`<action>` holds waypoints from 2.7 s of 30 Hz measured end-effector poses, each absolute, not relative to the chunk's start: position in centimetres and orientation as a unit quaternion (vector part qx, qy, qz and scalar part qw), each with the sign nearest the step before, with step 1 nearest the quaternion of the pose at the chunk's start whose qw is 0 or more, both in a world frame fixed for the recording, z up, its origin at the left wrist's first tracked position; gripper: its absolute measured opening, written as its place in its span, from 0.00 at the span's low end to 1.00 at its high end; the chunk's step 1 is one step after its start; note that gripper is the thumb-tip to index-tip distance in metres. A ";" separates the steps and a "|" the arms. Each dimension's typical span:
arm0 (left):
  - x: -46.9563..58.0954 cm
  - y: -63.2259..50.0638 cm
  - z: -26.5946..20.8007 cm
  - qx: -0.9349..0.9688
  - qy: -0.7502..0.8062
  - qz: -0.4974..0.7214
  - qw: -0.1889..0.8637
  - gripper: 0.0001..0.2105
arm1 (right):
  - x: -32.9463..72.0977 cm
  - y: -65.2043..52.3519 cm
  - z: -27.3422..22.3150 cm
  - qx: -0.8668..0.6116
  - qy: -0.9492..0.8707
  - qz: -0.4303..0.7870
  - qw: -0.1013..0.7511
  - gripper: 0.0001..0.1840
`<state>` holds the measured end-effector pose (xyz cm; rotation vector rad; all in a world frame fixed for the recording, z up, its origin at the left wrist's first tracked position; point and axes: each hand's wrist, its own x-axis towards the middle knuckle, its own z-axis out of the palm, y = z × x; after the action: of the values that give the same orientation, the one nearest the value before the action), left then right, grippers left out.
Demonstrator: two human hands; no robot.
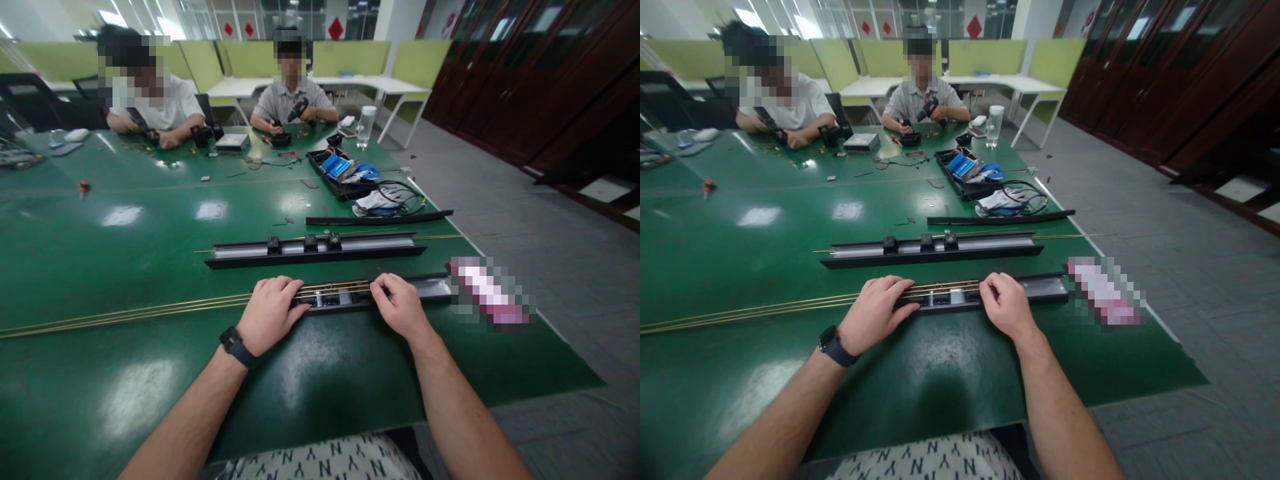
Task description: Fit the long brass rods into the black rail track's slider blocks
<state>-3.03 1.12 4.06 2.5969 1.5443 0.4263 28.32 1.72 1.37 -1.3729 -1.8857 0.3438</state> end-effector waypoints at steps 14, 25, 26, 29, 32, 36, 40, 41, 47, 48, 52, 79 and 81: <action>0.8 2.1 5.6 0.876 0.467 0.107 0.053 0.16 | 28.3 1.8 1.3 -0.540 -0.740 0.127 0.380 0.17; 3.3 2.6 6.0 0.883 0.456 0.089 0.065 0.13 | 28.3 1.7 1.4 -0.541 -0.742 0.126 0.375 0.16; 3.5 2.6 6.0 0.883 0.456 0.088 0.066 0.13 | 28.3 1.7 1.4 -0.542 -0.742 0.126 0.373 0.16; 4.1 2.6 6.0 0.884 0.454 0.088 0.063 0.13 | 28.3 1.8 1.3 -0.543 -0.742 0.129 0.371 0.16; 4.2 2.6 5.9 0.885 0.453 0.088 0.060 0.13 | 28.3 1.8 1.3 -0.541 -0.743 0.129 0.372 0.16; 3.5 2.4 5.7 0.883 0.458 0.090 0.057 0.16 | 28.2 1.9 1.2 -0.541 -0.742 0.130 0.375 0.16; 2.1 2.2 5.7 0.877 0.466 0.106 0.055 0.18 | 28.2 1.8 1.3 -0.540 -0.740 0.134 0.379 0.16; 1.7 2.1 5.7 0.875 0.468 0.110 0.053 0.17 | 28.2 1.8 1.4 -0.540 -0.739 0.134 0.379 0.16; -0.2 1.8 5.6 0.867 0.475 0.141 0.058 0.17 | 28.1 1.8 1.5 -0.541 -0.740 0.137 0.375 0.16; -0.6 1.7 5.6 0.865 0.475 0.149 0.059 0.17 | 28.1 1.8 1.5 -0.541 -0.740 0.138 0.375 0.16; -2.4 1.3 5.3 0.856 0.485 0.171 0.059 0.17 | 28.1 1.8 1.5 -0.542 -0.739 0.141 0.375 0.16; -15.9 1.2 4.6 0.771 0.612 0.112 0.132 0.19 | 28.1 1.6 1.7 -0.553 -0.732 0.150 0.368 0.17; -15.9 1.3 4.5 0.772 0.611 0.109 0.134 0.19 | 28.1 1.6 1.7 -0.552 -0.734 0.150 0.368 0.16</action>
<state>-15.87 1.26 4.50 2.2395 1.7727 0.3152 28.06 1.60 1.66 -1.4168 -1.8842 0.3849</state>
